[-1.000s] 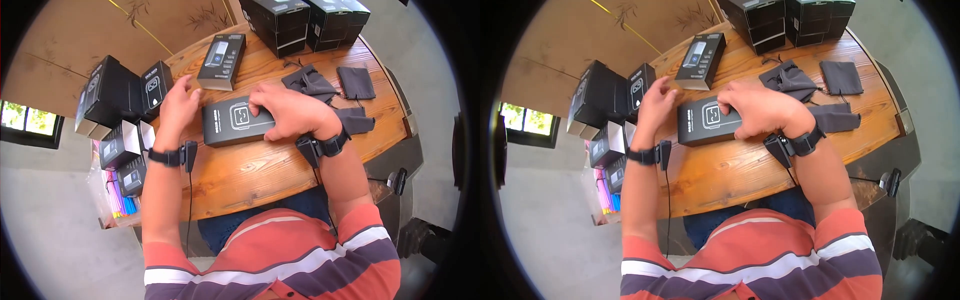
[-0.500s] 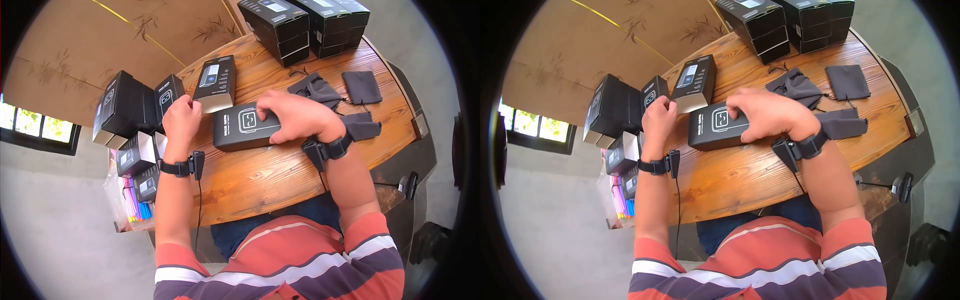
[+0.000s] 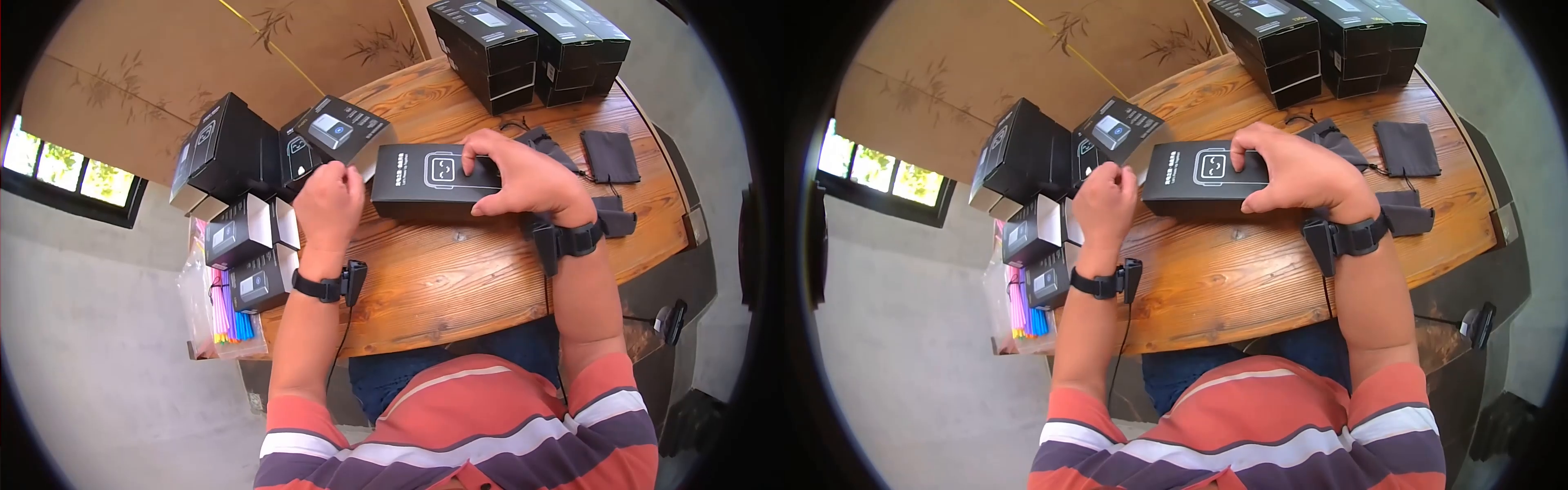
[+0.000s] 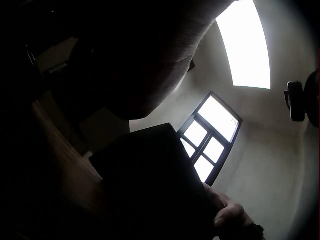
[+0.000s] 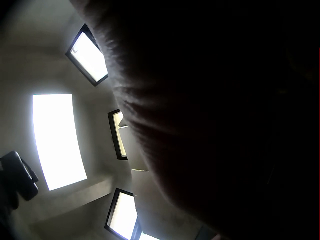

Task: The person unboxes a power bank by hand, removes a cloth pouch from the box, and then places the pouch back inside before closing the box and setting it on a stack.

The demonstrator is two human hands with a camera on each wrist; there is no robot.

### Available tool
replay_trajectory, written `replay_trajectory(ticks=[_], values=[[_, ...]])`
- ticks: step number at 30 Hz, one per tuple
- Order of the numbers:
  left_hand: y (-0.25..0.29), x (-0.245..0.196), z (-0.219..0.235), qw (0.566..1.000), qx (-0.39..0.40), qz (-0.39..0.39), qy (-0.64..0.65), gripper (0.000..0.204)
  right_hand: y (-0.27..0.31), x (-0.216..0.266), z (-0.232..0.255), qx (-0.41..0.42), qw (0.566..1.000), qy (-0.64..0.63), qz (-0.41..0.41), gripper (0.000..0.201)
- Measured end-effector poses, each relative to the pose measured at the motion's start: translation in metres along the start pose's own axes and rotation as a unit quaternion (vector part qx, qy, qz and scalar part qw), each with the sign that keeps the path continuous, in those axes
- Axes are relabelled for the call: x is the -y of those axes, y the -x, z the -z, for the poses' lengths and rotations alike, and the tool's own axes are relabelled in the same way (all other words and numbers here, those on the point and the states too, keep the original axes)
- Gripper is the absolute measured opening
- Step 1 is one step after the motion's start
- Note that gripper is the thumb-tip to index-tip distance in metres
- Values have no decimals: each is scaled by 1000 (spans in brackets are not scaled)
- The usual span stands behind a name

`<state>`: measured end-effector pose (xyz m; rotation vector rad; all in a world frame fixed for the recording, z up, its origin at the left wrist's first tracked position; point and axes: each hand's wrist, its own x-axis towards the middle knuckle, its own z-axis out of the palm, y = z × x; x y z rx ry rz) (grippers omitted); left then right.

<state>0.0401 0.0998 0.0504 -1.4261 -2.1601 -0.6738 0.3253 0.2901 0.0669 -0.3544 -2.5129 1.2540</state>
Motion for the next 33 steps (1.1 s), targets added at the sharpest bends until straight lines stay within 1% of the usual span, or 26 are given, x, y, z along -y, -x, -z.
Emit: replay_trajectory(ticks=[1,2,4,5,7,8,9,11,12,14,15,17,19,20,21,23,24,25,27,28,30,31,33], values=[[4,-5,-5,1000,0,2,0,29,2,0,2,-18,1000,6,1,51],[8,-9,-10,1000,9,-11,7,29,5,2,4,-16,1000,6,0,51],[13,-19,-20,999,19,-38,17,30,9,6,11,-25,997,53,-54,51],[15,-24,-23,999,20,-38,17,30,11,4,13,-24,997,52,-55,51],[15,-31,-28,998,25,-52,35,32,15,-1,17,-56,994,83,-40,52],[15,-35,-29,998,41,-34,42,29,16,0,20,-56,994,82,-42,52],[15,-36,-28,998,42,-35,43,29,18,2,23,-50,994,80,-59,53],[11,-38,-21,985,122,-4,125,23,19,4,26,-43,993,77,-77,54],[8,-35,-20,984,123,-4,126,23,19,3,26,-45,991,91,-85,54],[-2,-22,-18,963,195,42,180,19,19,2,25,-47,989,104,-96,55],[-7,-15,-20,970,162,47,173,19,18,1,25,-47,988,113,-94,55],[-21,0,-32,980,47,67,183,24,18,0,25,-47,987,121,-93,55],[-38,18,-41,979,29,131,156,37,17,1,24,-48,987,118,-96,55],[-46,34,-51,980,45,138,135,54,17,0,24,-49,987,119,-96,55],[-53,45,-61,980,45,138,135,54,17,-2,23,-59,988,114,-88,54],[-66,64,-81,949,112,236,178,71,16,-3,22,-69,988,109,-79,53],[-71,81,-94,961,130,199,141,84,16,-4,22,-74,989,105,-74,52],[-75,83,-98,961,129,198,142,84,16,-4,21,-79,990,100,-68,52],[-79,87,-105,937,176,233,192,82,15,-10,20,-90,989,102,-53,51],[-80,81,-101,937,177,233,193,82,15,-11,19,-99,989,103,-38,51],[-80,71,-91,925,187,265,196,72,15,-12,20,-102,989,104,-32,50],[-78,75,-93,925,187,264,196,72,15,-13,20,-106,989,105,-25,49],[-74,87,-93,945,116,234,199,58,15,-16,21,-111,986,124,-11,48]])
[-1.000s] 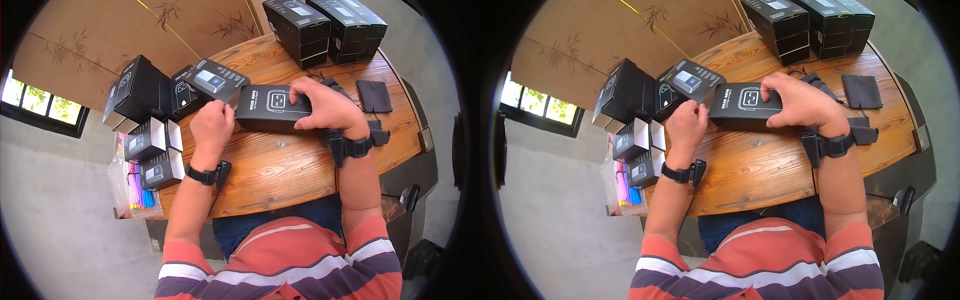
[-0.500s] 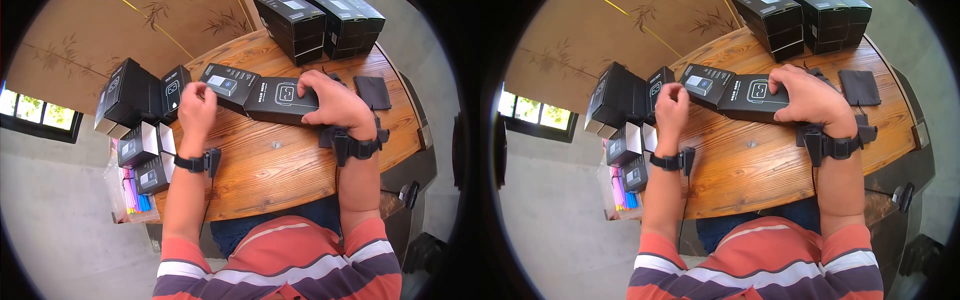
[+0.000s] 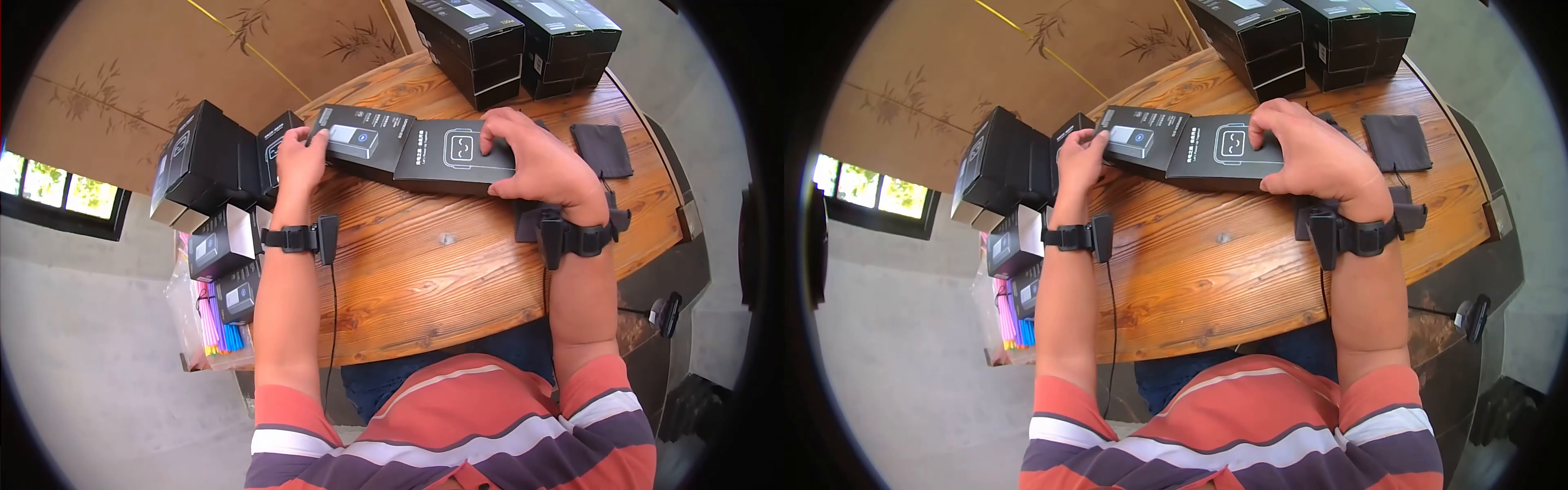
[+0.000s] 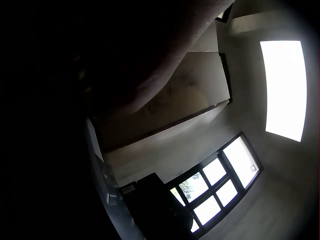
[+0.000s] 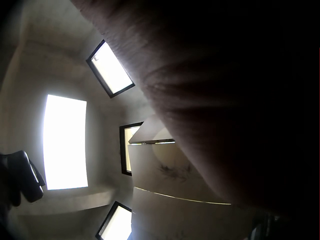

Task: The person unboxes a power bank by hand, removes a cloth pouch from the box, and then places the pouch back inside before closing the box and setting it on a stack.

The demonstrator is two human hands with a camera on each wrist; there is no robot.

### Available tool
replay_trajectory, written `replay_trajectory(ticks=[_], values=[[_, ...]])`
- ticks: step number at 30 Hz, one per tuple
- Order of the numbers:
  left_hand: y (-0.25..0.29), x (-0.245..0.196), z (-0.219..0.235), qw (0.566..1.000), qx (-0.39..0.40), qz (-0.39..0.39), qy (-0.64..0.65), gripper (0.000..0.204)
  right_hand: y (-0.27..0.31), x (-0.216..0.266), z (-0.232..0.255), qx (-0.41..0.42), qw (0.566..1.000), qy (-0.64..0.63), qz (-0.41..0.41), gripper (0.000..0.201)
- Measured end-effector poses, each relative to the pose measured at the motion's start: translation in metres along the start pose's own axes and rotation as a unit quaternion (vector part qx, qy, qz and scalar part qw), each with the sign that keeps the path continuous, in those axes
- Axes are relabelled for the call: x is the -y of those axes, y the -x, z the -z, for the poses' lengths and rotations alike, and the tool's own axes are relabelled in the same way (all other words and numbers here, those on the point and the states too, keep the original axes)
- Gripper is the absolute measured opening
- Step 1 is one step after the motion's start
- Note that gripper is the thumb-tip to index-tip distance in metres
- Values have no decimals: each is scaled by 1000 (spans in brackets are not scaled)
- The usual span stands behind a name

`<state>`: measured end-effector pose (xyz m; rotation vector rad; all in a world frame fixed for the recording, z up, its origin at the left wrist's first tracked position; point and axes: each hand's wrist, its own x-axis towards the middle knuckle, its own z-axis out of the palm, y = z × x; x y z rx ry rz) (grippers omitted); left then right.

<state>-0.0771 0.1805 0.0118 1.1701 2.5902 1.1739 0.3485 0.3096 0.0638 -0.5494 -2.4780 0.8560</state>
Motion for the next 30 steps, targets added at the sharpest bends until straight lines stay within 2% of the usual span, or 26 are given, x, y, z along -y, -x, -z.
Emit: replay_trajectory(ticks=[1,2,5,9,16,23,26,28,30], values=[[1,-2,5,998,-17,9,53,46,0,-1,0,-6,1000,17,17,47],[6,-11,13,998,-16,10,52,46,0,1,-1,-5,1000,16,16,47],[20,-38,42,985,-8,76,155,34,0,6,-2,-28,999,17,15,46],[29,-44,62,976,-28,62,207,33,0,11,2,-36,999,-5,24,47],[31,-27,84,956,-41,50,286,25,-3,16,-4,-35,999,-23,31,47],[42,-32,88,941,-37,72,329,24,-9,18,-9,-37,995,-67,63,47],[53,-42,79,938,-10,75,338,24,-12,21,-15,-43,995,-66,61,48],[64,-50,66,944,-40,56,324,22,-15,18,-27,-78,992,-40,86,50],[76,-56,56,971,-36,28,233,30,-16,21,-34,-85,990,-43,100,52]])
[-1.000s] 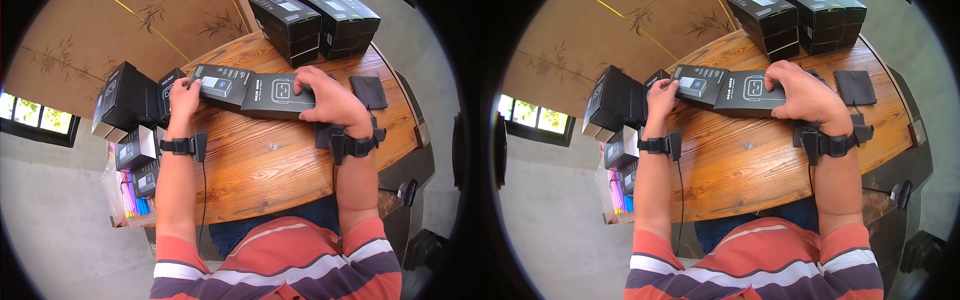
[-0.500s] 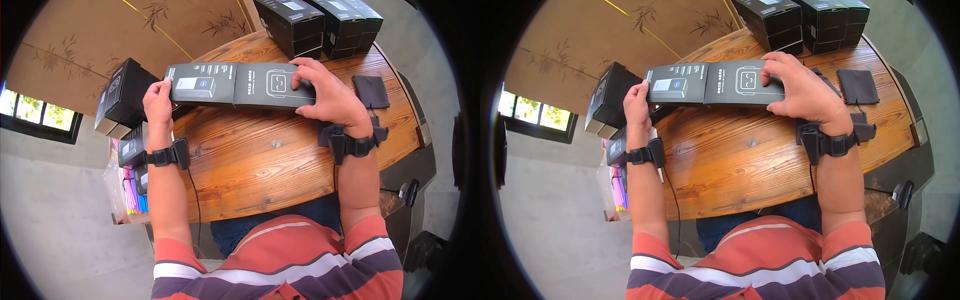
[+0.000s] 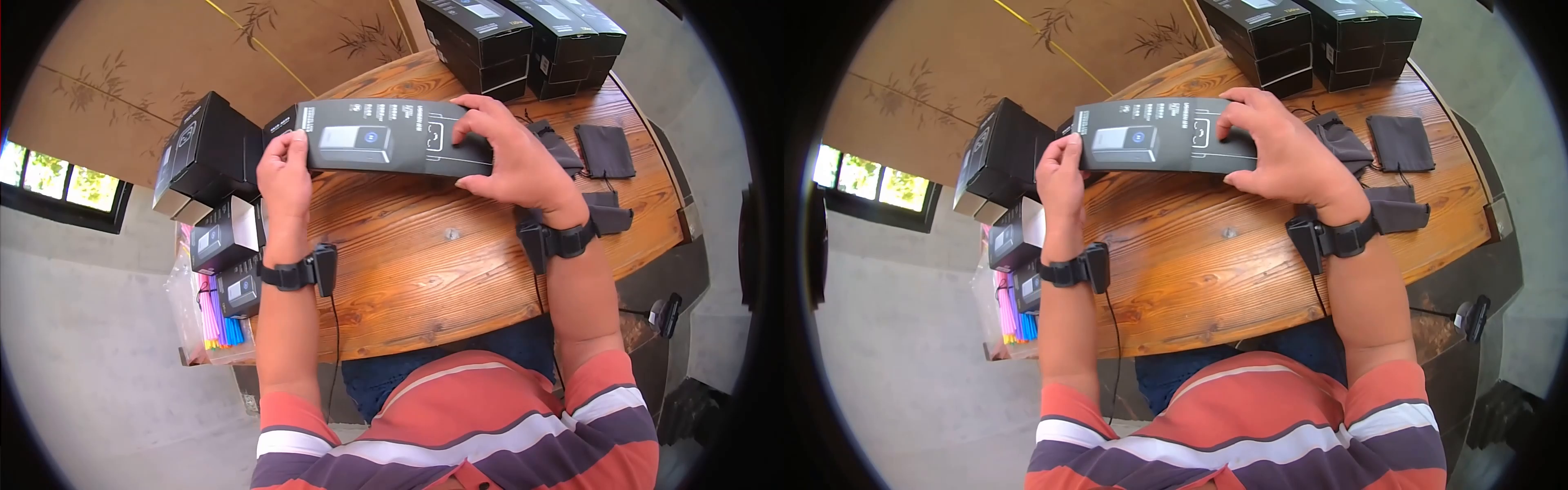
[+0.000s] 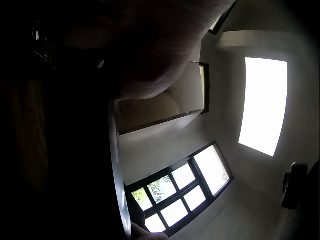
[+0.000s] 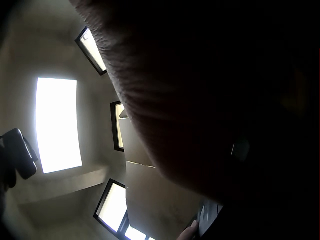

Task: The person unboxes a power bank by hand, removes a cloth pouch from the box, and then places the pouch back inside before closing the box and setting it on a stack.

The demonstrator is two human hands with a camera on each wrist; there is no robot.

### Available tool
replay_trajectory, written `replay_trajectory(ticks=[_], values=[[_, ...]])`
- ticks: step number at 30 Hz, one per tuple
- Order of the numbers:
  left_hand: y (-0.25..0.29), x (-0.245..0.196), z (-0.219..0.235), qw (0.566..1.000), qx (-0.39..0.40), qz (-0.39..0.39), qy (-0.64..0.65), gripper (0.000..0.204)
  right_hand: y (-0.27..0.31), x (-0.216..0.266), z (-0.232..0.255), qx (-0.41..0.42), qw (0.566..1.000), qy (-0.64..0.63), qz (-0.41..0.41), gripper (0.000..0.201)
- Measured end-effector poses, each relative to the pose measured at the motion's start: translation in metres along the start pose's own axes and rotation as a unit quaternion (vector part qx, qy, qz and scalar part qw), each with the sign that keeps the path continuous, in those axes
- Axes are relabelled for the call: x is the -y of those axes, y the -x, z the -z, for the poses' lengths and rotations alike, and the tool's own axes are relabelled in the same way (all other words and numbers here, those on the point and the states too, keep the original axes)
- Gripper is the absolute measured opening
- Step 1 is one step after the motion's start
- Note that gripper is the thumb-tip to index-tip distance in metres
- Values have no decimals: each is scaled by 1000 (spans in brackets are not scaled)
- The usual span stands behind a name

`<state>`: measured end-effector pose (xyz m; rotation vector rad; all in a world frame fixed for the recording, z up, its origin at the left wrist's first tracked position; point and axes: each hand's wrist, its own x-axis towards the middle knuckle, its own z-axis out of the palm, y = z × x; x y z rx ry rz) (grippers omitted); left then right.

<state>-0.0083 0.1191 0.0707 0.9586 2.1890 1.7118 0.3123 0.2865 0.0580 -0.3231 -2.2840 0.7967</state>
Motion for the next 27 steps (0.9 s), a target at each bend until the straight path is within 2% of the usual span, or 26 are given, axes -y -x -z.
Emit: replay_trajectory(ticks=[2,3,4,5,6,7,9,12,13,14,15,20,22,25,27], values=[[6,16,-16,995,-21,-100,-16,28,-3,6,-6,-6,1000,-1,14,55],[16,19,-23,997,-7,-51,61,28,-4,10,-8,-3,1000,-15,7,60],[26,15,-28,997,-5,-50,63,28,-5,12,-10,0,1000,-29,1,65],[35,11,-32,987,2,18,158,28,-4,10,-14,-7,999,-25,20,77],[42,10,-33,964,9,86,252,29,-5,10,-18,-6,1000,-22,19,77],[46,10,-32,963,13,110,247,29,-7,13,-24,-23,999,-22,36,81],[56,12,-34,962,10,104,251,28,-5,17,-32,-26,999,-21,39,94],[62,23,-36,966,-10,98,241,33,-6,19,-43,-29,998,-16,60,100],[63,22,-37,964,-1,58,259,38,-6,18,-45,-14,998,-28,52,103],[66,22,-38,960,8,18,278,44,-6,18,-48,-10,998,-27,52,103],[71,21,-37,950,42,36,306,55,-6,17,-52,-10,998,-40,56,103],[76,43,-43,936,40,76,342,52,-7,11,-57,11,997,-67,45,103],[78,42,-38,942,29,129,309,49,-7,12,-55,24,998,-61,20,103],[72,55,-36,941,13,131,313,47,-4,8,-55,94,995,-22,-15,99],[71,62,-35,940,17,135,314,47,-4,9,-54,105,994,-19,-26,97]])
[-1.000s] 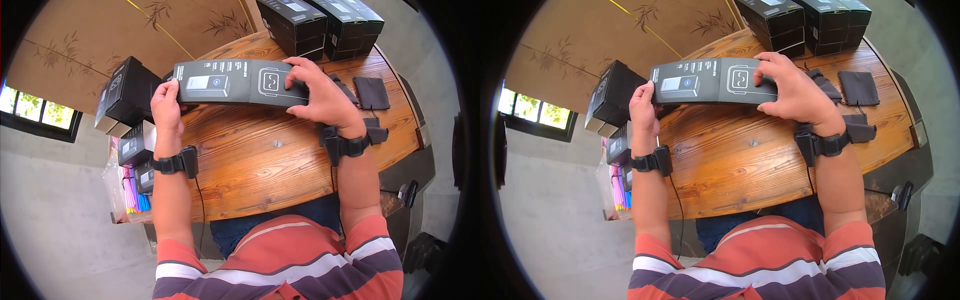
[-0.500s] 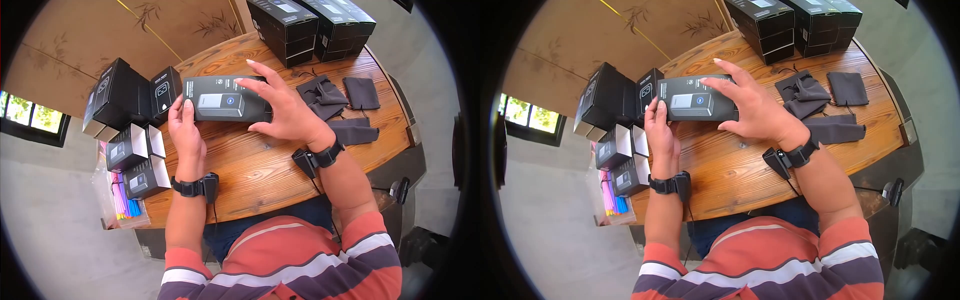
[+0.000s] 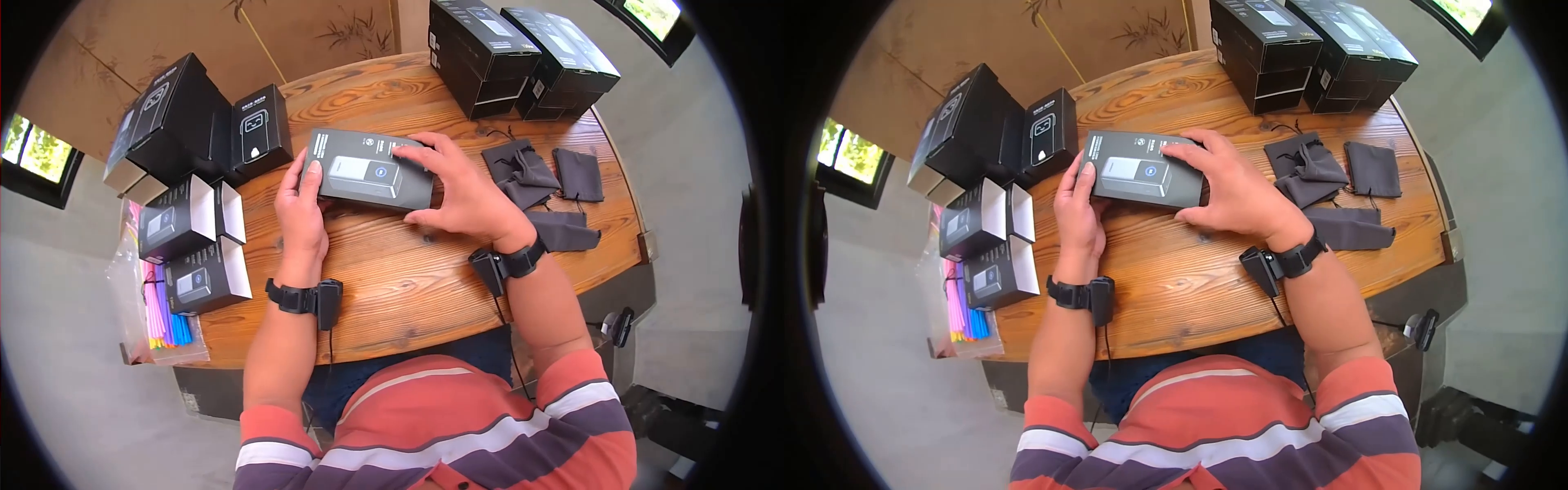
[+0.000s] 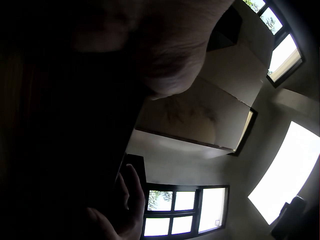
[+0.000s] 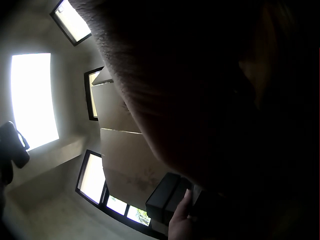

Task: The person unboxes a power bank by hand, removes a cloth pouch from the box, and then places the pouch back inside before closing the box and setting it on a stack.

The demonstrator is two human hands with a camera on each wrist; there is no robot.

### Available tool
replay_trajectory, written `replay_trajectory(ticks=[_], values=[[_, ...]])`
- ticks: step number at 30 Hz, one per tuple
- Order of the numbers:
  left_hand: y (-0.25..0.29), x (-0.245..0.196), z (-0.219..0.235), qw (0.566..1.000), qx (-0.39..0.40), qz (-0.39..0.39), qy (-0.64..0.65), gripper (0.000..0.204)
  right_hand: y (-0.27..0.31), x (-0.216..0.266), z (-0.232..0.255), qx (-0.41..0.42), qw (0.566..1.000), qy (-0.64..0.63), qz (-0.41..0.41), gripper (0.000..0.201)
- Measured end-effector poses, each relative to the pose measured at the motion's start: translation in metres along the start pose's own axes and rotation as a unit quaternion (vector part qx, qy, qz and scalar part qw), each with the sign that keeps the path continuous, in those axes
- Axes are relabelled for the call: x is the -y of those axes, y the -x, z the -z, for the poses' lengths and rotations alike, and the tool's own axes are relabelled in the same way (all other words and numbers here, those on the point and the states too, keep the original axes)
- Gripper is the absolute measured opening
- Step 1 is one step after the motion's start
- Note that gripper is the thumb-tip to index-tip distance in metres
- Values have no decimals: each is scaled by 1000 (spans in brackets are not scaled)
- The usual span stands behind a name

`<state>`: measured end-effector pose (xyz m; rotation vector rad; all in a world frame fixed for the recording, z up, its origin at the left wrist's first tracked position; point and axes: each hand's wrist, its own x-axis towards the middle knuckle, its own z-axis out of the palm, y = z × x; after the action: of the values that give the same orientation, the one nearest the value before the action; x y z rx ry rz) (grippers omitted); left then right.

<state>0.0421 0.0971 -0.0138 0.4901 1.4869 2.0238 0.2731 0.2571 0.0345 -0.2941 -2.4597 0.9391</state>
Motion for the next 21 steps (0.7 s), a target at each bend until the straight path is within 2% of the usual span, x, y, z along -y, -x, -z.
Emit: replay_trajectory(ticks=[2,4,5,7,8,11,15,18,19,21], values=[[0,-2,2,999,12,31,-6,49,-1,-1,-3,8,1000,0,-11,95],[3,0,-2,1000,-2,9,-9,50,-3,-8,-11,-93,993,46,-59,84],[5,0,-3,1000,-12,-14,-18,51,-4,-15,-15,-87,993,48,-56,84],[6,3,-1,1000,-8,-20,-14,50,-8,-30,-18,-201,958,165,-120,80],[5,5,-1,1000,-2,-21,-22,49,-10,-34,-17,-224,945,191,-143,80],[5,14,-1,999,6,-26,-35,46,-13,-43,-14,-293,923,223,-113,82],[8,14,-4,998,11,-48,-43,42,-10,-21,-4,-315,906,269,-86,66],[8,15,-3,997,13,-67,-46,38,-11,-3,-1,-214,945,163,-187,33],[8,15,-3,997,13,-67,-46,38,-11,-9,-6,-214,945,163,-188,33],[7,18,-2,996,18,-71,-48,35,-7,-29,-19,-199,958,183,-92,33]])
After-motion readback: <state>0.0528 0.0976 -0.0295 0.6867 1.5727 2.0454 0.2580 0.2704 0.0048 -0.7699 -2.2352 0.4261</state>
